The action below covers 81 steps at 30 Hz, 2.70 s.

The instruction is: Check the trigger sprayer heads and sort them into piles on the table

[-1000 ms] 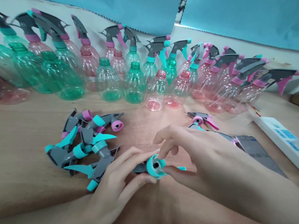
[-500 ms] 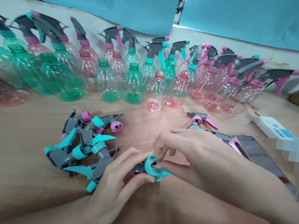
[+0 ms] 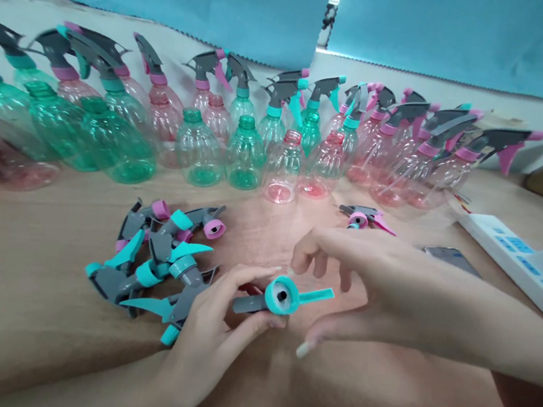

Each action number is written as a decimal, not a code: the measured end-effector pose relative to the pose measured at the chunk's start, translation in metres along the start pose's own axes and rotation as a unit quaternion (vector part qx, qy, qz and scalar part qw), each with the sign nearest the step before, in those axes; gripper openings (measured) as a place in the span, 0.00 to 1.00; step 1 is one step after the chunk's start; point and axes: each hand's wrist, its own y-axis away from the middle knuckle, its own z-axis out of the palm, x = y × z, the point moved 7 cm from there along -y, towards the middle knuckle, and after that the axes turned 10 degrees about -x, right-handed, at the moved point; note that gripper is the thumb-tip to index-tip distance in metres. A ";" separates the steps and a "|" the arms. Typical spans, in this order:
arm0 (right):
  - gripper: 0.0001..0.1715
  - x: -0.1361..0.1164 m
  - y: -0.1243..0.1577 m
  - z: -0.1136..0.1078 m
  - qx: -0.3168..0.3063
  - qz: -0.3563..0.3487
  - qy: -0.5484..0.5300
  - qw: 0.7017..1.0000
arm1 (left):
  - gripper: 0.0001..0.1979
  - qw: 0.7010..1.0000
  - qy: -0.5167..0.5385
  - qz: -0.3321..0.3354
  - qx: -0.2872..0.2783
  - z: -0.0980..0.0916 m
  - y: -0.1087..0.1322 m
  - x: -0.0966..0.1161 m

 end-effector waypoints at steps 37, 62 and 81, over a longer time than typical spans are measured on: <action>0.17 -0.012 -0.052 0.025 0.112 0.081 0.192 0.972 | 0.03 0.968 -0.213 0.052 -0.126 0.023 0.004 0.014; 0.20 0.110 0.033 0.020 0.128 0.165 0.229 0.951 | 0.04 0.974 -0.168 -0.025 -0.153 0.024 -0.006 0.004; 0.11 -0.013 0.009 0.025 0.015 0.115 -0.044 0.992 | 0.22 0.971 -0.188 0.139 -0.059 0.015 0.006 0.022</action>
